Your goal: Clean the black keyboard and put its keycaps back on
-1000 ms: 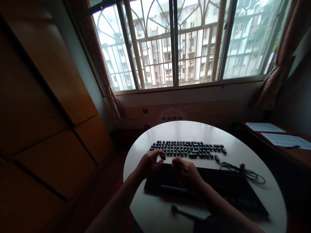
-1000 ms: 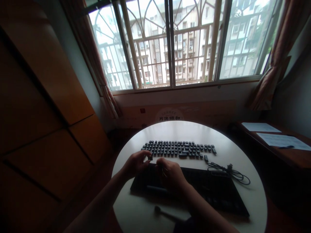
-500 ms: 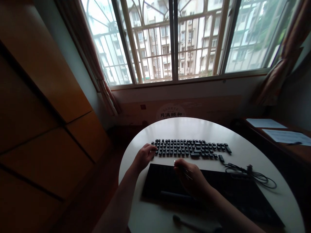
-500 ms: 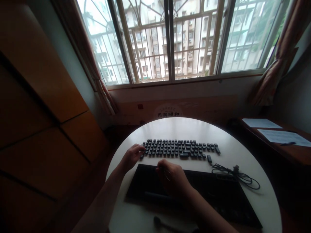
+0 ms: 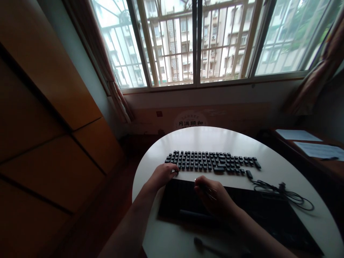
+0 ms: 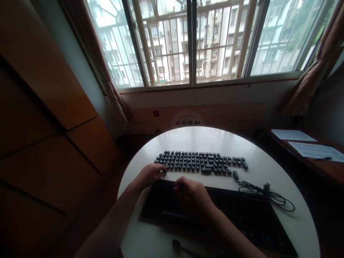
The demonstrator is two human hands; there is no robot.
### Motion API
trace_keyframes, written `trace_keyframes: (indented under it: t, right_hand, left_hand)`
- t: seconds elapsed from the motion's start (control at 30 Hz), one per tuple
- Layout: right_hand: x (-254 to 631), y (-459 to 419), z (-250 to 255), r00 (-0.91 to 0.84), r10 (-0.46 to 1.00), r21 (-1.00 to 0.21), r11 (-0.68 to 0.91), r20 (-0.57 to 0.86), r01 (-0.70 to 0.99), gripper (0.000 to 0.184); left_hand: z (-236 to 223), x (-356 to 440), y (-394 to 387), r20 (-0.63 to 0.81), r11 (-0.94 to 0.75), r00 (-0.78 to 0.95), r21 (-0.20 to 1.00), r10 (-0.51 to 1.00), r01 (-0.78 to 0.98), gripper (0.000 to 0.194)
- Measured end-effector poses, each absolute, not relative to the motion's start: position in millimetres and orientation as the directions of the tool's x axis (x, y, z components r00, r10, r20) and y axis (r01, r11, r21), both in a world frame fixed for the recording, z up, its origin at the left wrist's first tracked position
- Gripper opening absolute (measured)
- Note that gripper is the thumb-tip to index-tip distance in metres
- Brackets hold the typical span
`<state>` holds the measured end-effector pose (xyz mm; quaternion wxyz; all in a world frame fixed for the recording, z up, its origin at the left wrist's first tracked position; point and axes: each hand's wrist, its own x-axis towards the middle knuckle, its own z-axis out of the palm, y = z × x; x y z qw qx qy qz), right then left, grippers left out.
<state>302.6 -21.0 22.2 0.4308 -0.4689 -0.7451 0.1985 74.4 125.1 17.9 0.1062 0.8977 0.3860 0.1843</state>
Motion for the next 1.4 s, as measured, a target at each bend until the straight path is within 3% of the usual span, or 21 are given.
trace_keyframes:
  t: [0.6, 0.87, 1.03, 1.2, 1.4]
  right_hand:
    - [299.9, -25.9, 27.3, -0.206, 0.847, -0.660, 0.515, 0.490, 0.548, 0.015]
    - [309.1, -23.3, 32.2, -0.191, 0.853, -0.674, 0.504, 0.485, 0.540, 0.012]
    - [322.6, -21.3, 40.3, -0.266, 0.856, -0.682, 0.515, 0.443, 0.520, 0.013]
    - [333.0, -22.9, 52.4, -0.373, 0.845, -0.750, 0.520, 0.382, 0.409, 0.019]
    - [332.0, -28.1, 60.2, -0.532, 0.824, -0.858, 0.408, 0.198, 0.313, 0.025]
  left_hand:
    - [11.4, 72.2, 125.7, 0.291, -0.653, 0.586, 0.275, 0.756, 0.706, 0.018]
    - [21.1, 70.9, 119.8, 0.414, -0.678, 0.549, 0.305, 0.727, 0.668, 0.010]
    - [30.0, 96.3, 93.8, 0.492, -0.719, 0.542, 0.309, 0.681, 0.623, 0.017]
    - [18.9, 124.6, 76.6, 0.296, -0.795, 0.739, 0.180, 0.606, 0.580, 0.023]
    - [6.4, 129.7, 78.7, 0.200, -0.799, 0.775, 0.202, 0.599, 0.566, 0.039]
